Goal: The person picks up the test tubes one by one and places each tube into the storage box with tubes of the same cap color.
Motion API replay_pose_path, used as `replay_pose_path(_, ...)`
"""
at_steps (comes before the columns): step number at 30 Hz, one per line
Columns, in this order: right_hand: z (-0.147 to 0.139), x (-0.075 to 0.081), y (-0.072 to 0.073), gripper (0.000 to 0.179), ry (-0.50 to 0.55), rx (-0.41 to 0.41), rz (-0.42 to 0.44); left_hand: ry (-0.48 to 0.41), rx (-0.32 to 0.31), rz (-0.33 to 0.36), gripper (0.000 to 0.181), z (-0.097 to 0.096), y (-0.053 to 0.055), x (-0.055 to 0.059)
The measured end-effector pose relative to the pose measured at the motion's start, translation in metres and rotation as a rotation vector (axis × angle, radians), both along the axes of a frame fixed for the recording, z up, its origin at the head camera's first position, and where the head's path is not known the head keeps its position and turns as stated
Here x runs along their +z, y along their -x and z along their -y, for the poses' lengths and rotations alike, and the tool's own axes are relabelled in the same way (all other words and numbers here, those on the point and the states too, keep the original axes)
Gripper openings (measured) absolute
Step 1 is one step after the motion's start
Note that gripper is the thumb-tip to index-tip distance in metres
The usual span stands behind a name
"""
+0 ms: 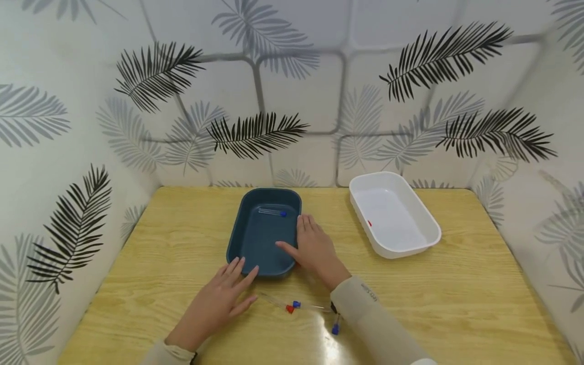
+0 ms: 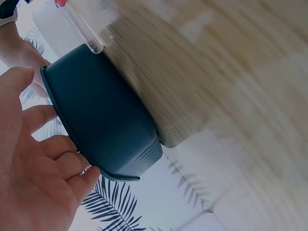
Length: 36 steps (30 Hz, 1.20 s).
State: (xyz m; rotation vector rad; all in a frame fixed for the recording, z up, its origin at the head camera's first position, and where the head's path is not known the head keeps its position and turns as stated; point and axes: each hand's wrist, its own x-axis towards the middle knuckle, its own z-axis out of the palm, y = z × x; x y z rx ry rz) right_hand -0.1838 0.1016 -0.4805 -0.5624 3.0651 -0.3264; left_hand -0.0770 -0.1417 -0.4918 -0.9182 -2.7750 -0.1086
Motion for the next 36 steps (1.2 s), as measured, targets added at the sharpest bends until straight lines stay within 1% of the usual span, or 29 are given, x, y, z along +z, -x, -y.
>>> replay_pose_path(8,-0.004,0.000,0.000,0.097,0.023,-0.002,0.013,-0.001,-0.018,-0.019,0.056,-0.003,-0.002,0.001)
replay_pose_path(14,-0.008,-0.003,0.001,0.094,0.004,0.015,0.012,0.007,-0.036,-0.025,0.056,-0.008,-0.005,0.002)
replay_pose_path(18,-0.010,-0.001,0.000,0.092,0.024,0.033,0.017,0.027,-0.028,-0.030,0.056,-0.010,-0.007,0.003)
replay_pose_path(23,-0.013,0.003,-0.002,0.090,0.068,0.035,0.040,0.041,-0.018,-0.012,0.054,-0.013,-0.009,0.004)
replay_pose_path(30,-0.013,0.001,-0.002,0.087,0.090,0.046,0.037,-0.025,0.008,-0.005,0.050,-0.016,-0.011,0.005)
replay_pose_path(33,-0.014,-0.002,-0.001,0.087,0.114,0.042,0.040,-0.037,0.015,-0.006,0.046,-0.017,-0.009,0.007)
replay_pose_path(36,-0.018,-0.001,-0.001,0.089,0.131,0.038,0.044,-0.046,0.007,-0.019,0.044,-0.020,-0.006,0.010)
